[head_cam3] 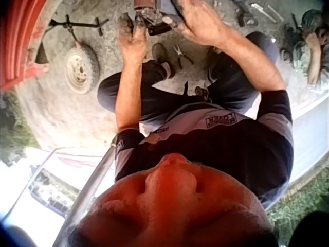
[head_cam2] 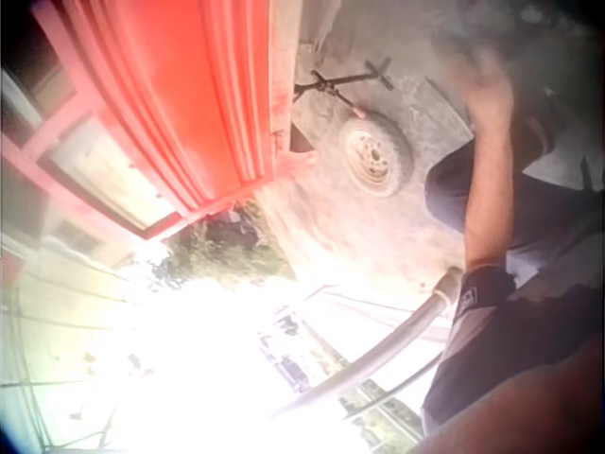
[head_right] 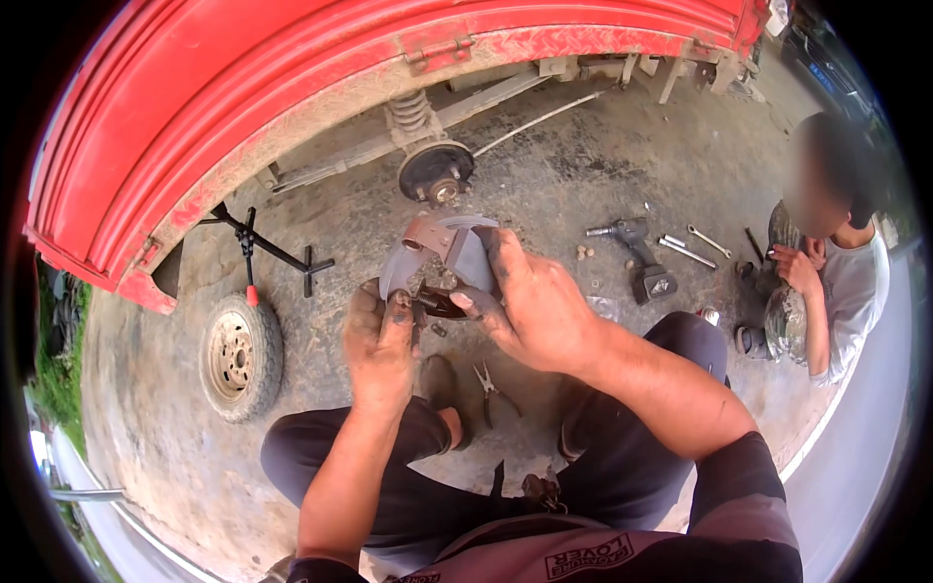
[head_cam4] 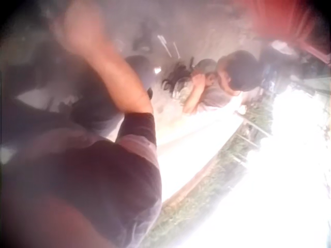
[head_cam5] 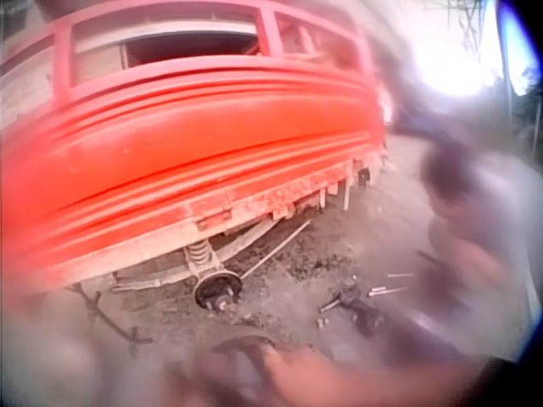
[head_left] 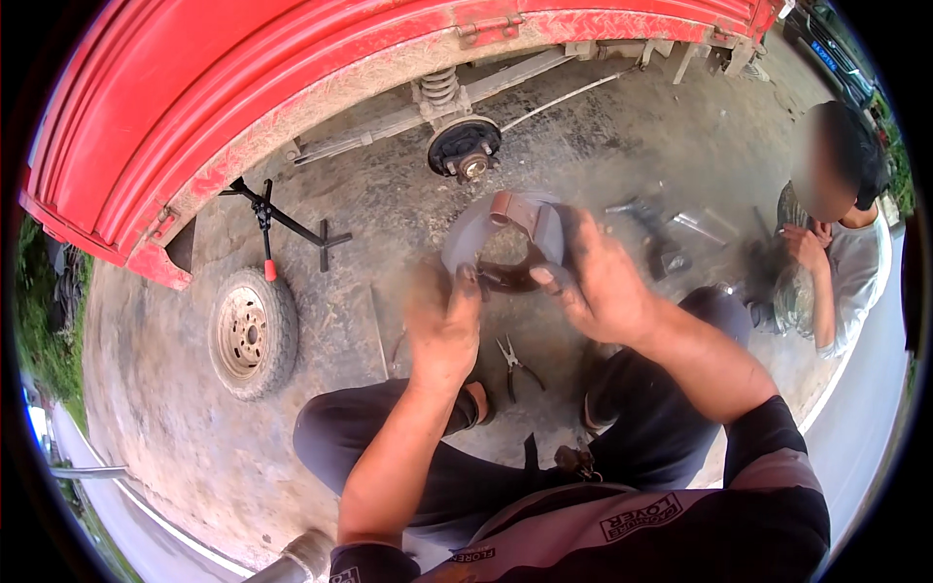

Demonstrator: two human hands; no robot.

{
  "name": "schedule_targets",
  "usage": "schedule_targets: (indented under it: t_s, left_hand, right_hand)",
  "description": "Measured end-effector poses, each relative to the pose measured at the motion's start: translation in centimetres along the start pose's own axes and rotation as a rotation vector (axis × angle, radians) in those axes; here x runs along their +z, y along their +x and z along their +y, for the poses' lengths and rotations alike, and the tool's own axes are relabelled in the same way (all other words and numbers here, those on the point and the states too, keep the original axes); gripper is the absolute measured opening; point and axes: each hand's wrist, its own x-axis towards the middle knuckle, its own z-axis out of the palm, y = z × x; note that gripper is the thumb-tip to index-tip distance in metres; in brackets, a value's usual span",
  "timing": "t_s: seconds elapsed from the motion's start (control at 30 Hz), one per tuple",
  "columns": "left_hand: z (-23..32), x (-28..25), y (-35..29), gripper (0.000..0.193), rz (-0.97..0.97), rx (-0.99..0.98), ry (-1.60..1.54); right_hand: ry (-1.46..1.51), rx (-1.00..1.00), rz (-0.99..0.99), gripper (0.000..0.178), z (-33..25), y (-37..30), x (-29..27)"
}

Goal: The person uses a screwdriver and pliers to manipulate components of a vehicle's brake assembly, applying spray from a can and handling brake pads and springs.

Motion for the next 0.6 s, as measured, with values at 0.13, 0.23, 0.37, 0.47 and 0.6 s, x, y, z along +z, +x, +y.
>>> schedule_targets:
  t_s: [0.13, 0.23, 0.37, 0.47, 0.6]
  left_hand:
    - [-0.1, -0.1, 0.1, 0.021, 0.001, 0.051, 0.156]
    - [-1.0, -0.8, 0.4, 0.019, -0.026, 0.134, 0.249]
    - [-0.4, -0.7, 0.5, 0.021, -0.068, 0.150, 0.346]
    - [-1.2, -1.2, 0.8, 0.024, -0.060, 0.177, 0.369]
    - [0.0, -0.6, 0.9, 0.027, -0.012, 0.078, 0.282]
  right_hand:
    - [-0.011, -0.017, -0.030, 0.067, 0.2, -0.1, -0.2]
    - [0.012, -0.031, -0.039, 0.064, -0.1, -0.1, -0.5]
    - [0.020, -0.086, -0.058, 0.063, 0.2, 0.1, -0.7]
    - [0.026, -0.165, 0.014, 0.063, 0.5, -0.2, -0.5]
    - [0.085, -0.152, 0.012, 0.064, 0.4, -0.6, -0.5]
